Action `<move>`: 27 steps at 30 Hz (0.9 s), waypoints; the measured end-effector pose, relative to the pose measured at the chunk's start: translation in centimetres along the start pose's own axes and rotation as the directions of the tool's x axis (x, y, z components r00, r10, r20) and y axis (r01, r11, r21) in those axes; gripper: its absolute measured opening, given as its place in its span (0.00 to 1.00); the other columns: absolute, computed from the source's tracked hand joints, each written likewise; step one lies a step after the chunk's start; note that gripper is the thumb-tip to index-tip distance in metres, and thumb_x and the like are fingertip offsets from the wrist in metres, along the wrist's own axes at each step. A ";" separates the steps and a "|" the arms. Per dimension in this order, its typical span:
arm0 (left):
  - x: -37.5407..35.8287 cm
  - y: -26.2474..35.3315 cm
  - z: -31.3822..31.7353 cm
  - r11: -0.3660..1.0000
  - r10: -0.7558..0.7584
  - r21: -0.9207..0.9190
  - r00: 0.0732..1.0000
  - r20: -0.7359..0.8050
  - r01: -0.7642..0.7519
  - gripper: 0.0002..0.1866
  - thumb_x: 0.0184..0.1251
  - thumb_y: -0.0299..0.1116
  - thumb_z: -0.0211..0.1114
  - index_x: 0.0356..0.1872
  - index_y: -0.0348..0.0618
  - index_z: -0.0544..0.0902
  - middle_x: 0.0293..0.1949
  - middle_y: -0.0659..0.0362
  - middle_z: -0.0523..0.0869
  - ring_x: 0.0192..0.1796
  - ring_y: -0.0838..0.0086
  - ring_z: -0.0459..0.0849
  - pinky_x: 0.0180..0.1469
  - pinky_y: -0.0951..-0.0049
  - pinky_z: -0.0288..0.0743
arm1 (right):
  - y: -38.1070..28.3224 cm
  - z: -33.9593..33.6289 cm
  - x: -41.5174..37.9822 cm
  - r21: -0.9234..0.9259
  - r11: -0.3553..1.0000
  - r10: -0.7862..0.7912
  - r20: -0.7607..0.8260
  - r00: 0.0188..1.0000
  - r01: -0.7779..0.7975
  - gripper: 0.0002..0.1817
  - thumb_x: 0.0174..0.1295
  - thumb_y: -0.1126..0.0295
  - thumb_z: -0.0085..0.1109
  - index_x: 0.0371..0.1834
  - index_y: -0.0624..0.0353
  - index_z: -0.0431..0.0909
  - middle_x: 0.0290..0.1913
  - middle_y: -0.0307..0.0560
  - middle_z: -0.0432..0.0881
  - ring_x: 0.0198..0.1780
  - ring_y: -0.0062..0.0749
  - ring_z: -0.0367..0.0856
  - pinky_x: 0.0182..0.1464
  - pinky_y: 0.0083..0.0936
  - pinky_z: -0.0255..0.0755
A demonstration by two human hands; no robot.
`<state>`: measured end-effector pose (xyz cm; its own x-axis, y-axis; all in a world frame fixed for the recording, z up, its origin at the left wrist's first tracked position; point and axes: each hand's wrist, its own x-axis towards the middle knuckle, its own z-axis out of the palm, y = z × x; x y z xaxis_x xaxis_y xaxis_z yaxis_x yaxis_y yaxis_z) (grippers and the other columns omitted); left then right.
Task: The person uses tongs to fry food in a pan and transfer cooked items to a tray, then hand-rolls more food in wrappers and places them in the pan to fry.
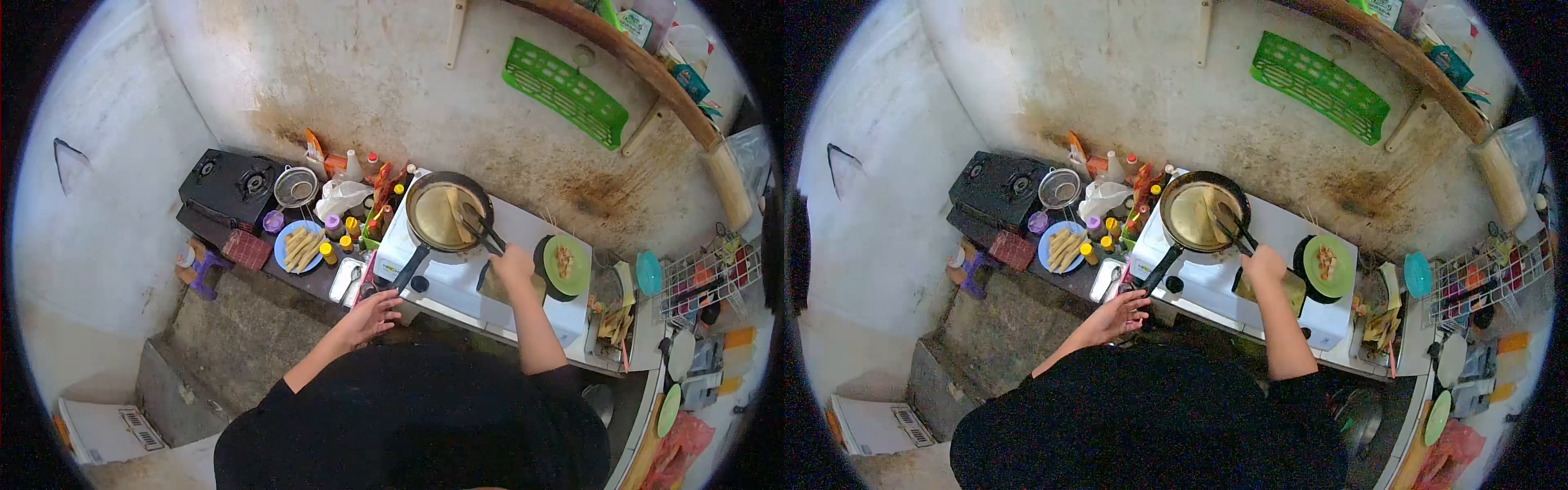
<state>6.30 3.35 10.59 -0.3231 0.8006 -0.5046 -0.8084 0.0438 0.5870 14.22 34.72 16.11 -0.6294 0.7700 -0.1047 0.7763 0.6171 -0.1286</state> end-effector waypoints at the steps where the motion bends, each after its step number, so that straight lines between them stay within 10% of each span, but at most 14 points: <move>1: 0.0 0.3 0.2 1.000 -0.008 -0.002 1.000 -0.004 0.008 0.19 0.66 0.43 0.45 0.56 0.49 0.66 0.49 0.64 0.71 0.43 0.76 0.73 0.46 0.75 0.68 | -0.4 0.0 -0.4 -0.029 0.999 -0.027 -0.016 1.000 0.026 0.21 0.44 0.52 0.60 0.33 0.58 0.77 0.32 0.51 0.79 0.37 0.45 0.79 0.38 0.36 0.73; 27: 0.9 4.0 -2.7 0.996 -0.072 0.057 0.995 0.075 0.068 0.21 0.66 0.43 0.45 0.56 0.44 0.64 0.48 0.60 0.71 0.42 0.72 0.75 0.45 0.70 0.73 | -3.5 2.7 -3.3 -0.202 0.975 -0.110 -0.073 0.991 0.093 0.23 0.47 0.56 0.59 0.41 0.61 0.70 0.35 0.48 0.75 0.35 0.40 0.79 0.32 0.32 0.74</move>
<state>1.41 2.64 10.74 -0.2261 0.8378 -0.4969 -0.7990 0.1323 0.5866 13.45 29.61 14.24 -0.7066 0.7074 -0.0178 0.7052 0.7060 0.0644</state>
